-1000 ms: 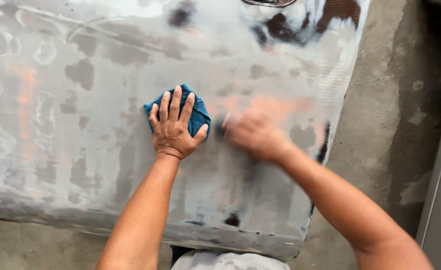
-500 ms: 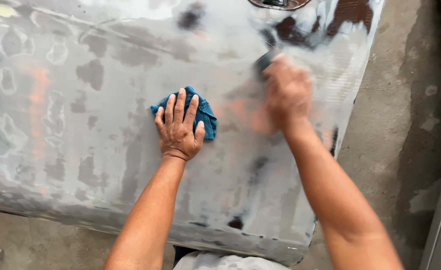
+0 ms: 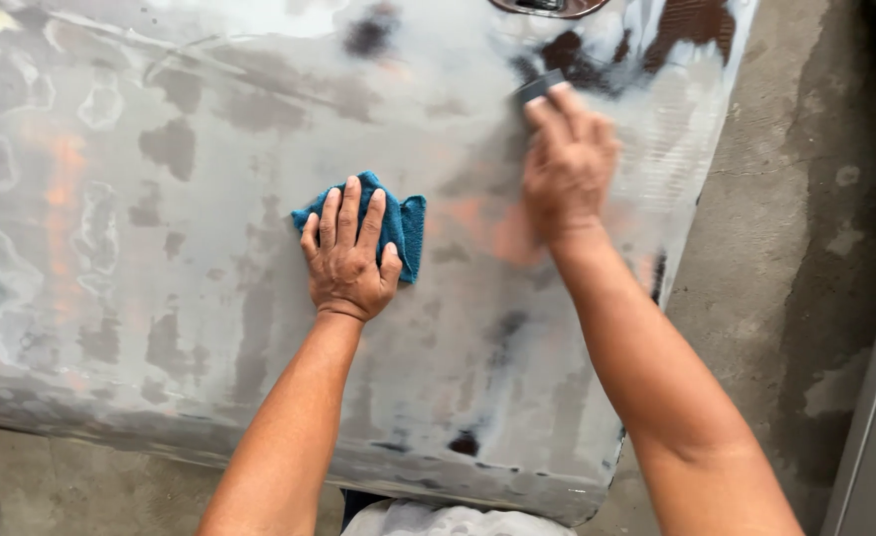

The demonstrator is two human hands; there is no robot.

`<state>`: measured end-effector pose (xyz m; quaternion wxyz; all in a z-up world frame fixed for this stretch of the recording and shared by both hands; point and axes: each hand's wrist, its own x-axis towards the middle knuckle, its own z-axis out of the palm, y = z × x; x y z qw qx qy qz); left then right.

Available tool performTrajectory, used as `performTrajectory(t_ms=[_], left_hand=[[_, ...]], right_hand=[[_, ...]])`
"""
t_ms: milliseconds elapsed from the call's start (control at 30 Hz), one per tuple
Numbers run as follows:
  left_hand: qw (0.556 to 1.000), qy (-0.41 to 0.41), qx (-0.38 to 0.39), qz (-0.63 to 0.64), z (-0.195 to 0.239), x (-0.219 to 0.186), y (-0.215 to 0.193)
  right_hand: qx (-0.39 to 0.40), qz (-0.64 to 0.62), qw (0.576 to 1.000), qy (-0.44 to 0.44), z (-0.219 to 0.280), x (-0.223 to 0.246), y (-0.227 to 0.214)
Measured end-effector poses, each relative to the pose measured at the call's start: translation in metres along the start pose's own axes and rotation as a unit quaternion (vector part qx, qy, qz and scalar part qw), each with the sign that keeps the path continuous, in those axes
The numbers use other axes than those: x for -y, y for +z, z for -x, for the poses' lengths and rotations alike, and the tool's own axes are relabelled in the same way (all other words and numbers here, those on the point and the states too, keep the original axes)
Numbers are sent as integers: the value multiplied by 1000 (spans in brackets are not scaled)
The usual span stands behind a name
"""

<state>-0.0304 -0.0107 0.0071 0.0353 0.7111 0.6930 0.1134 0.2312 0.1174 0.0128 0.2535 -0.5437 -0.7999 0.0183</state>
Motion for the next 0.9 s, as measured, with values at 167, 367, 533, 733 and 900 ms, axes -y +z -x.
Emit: performTrajectory(t_ms=[167, 367, 533, 733, 900], left_hand=[[1000, -7, 1, -5, -2, 3, -2], [1000, -3, 0, -4, 1, 2, 0], [1000, -1, 0, 1, -1, -1, 3], [1000, -3, 2, -11, 1, 2, 4], [1000, 1, 7, -13, 2, 0, 3]], right_hand=[[138, -29, 935, -325, 47, 34, -8], [11, 44, 997, -54, 23, -9, -23], [65, 204, 956, -202, 75, 46, -38], [169, -97, 958, -212, 110, 14, -60], [6, -1, 999, 39, 144, -3, -67]])
